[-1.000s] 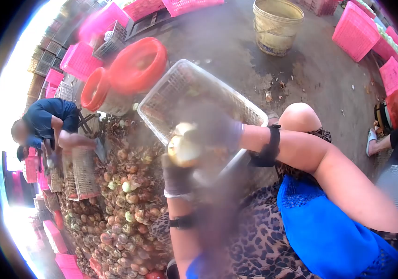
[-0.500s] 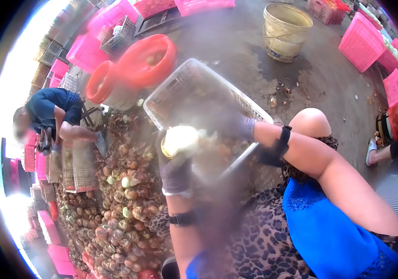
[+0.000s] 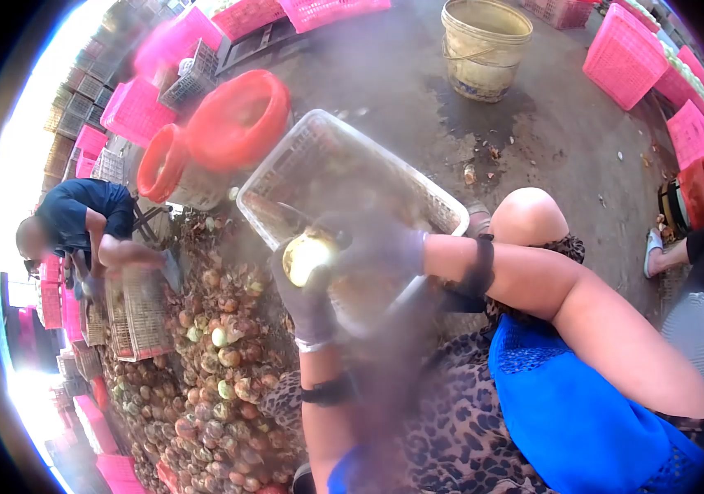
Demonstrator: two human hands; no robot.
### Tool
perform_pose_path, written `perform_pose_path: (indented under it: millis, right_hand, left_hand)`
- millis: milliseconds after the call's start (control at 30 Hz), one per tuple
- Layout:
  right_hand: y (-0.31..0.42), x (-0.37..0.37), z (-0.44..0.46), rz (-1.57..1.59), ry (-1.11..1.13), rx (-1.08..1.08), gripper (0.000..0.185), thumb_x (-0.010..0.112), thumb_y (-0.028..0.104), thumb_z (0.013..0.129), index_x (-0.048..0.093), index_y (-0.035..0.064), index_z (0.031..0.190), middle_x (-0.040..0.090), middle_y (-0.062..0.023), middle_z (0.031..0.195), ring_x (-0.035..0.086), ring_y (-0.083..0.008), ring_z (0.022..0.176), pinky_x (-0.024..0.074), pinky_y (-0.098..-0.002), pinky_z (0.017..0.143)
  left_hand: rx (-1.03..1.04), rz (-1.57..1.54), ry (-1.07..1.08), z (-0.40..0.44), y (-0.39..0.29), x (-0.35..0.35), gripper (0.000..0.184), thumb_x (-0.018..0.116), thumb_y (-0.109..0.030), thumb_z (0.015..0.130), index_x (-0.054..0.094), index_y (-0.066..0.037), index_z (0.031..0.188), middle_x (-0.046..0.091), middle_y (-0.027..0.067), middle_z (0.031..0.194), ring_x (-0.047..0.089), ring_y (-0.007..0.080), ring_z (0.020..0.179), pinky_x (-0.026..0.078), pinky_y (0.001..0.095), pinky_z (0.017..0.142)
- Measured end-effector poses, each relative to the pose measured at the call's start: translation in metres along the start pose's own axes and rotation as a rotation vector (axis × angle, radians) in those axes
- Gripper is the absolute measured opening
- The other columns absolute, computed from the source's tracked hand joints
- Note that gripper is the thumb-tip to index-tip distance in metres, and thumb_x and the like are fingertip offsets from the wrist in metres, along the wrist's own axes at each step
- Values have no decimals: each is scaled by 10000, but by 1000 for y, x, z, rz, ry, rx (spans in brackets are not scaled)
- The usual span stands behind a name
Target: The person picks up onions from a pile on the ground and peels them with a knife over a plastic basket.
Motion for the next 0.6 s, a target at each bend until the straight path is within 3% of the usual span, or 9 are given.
perform_pose_path:
  millis: [33, 100, 233, 300, 433, 500, 533, 600]
  right_hand:
    - [0, 0, -1, 31, 49, 43, 649, 723, 289, 788, 572, 2, 1350, 734, -178, 1024, 701, -239, 972, 534, -338, 907]
    - [-17, 5, 1, 0, -107, -154, 598, 708, 217, 781, 588, 4, 1327, 734, -160, 954, 706, -229, 865, 563, -341, 796]
    - [-50, 9, 8, 347, -81, 18, 505, 670, 99, 777, 622, 34, 1276, 694, -102, 807, 643, -157, 625, 518, -311, 532]
    - [-51, 9, 4, 471, -34, 41, 467, 650, 53, 780, 640, 60, 1247, 656, -63, 730, 582, -104, 513, 451, -279, 405]
    - [-37, 2, 7, 470, -81, -46, 442, 650, 44, 782, 657, 65, 1224, 668, -49, 751, 603, -112, 586, 501, -255, 517]
    - [-27, 3, 7, 163, -153, -222, 443, 667, 56, 774, 663, 76, 1216, 668, -38, 769, 613, -123, 656, 520, -254, 606]
    - [-26, 4, 7, 7, -183, -283, 448, 678, 64, 768, 666, 82, 1215, 670, -37, 792, 618, -135, 704, 525, -259, 654]
    - [-58, -9, 18, -326, -165, -316, 477, 711, 89, 748, 667, 99, 1222, 684, -56, 893, 629, -181, 851, 521, -295, 764]
  left_hand:
    - [12, 18, 11, -2, -4, 4, 795, 837, -279, 718, 436, -14, 1351, 568, 124, 1206, 592, 250, 1103, 516, 373, 965]
    - [31, 58, 30, -7, -14, 11, 702, 759, -241, 728, 468, 8, 1316, 562, 97, 1189, 569, 200, 1081, 502, 327, 931]
    - [-88, -389, 112, -4, -4, 1, 822, 733, -521, 746, 486, -36, 1363, 598, 145, 1252, 624, 308, 1101, 540, 415, 942]
    - [-177, -443, 127, -3, -10, 0, 802, 651, -599, 797, 496, -53, 1364, 604, 131, 1269, 615, 300, 1135, 543, 411, 943]
    - [-342, -535, 26, 4, 12, -12, 723, 619, -573, 885, 499, -53, 1373, 581, 146, 1331, 574, 278, 1209, 519, 418, 989]
    - [-307, -581, -33, 2, 37, -17, 700, 625, -553, 898, 503, -51, 1371, 579, 152, 1339, 577, 275, 1203, 523, 434, 981]
    - [-297, -546, 44, 4, 35, -12, 704, 660, -530, 873, 505, -47, 1361, 579, 153, 1332, 571, 285, 1213, 512, 469, 996]
    - [-279, -539, 29, 1, 26, -11, 747, 672, -549, 840, 499, -45, 1363, 580, 157, 1325, 564, 298, 1227, 504, 496, 1003]
Point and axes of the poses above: each hand's wrist, its own z-axis towards the middle knuckle, its own x-axis out of the palm, y = z × x, the point moved 6 cm from there along z, towards the middle knuckle
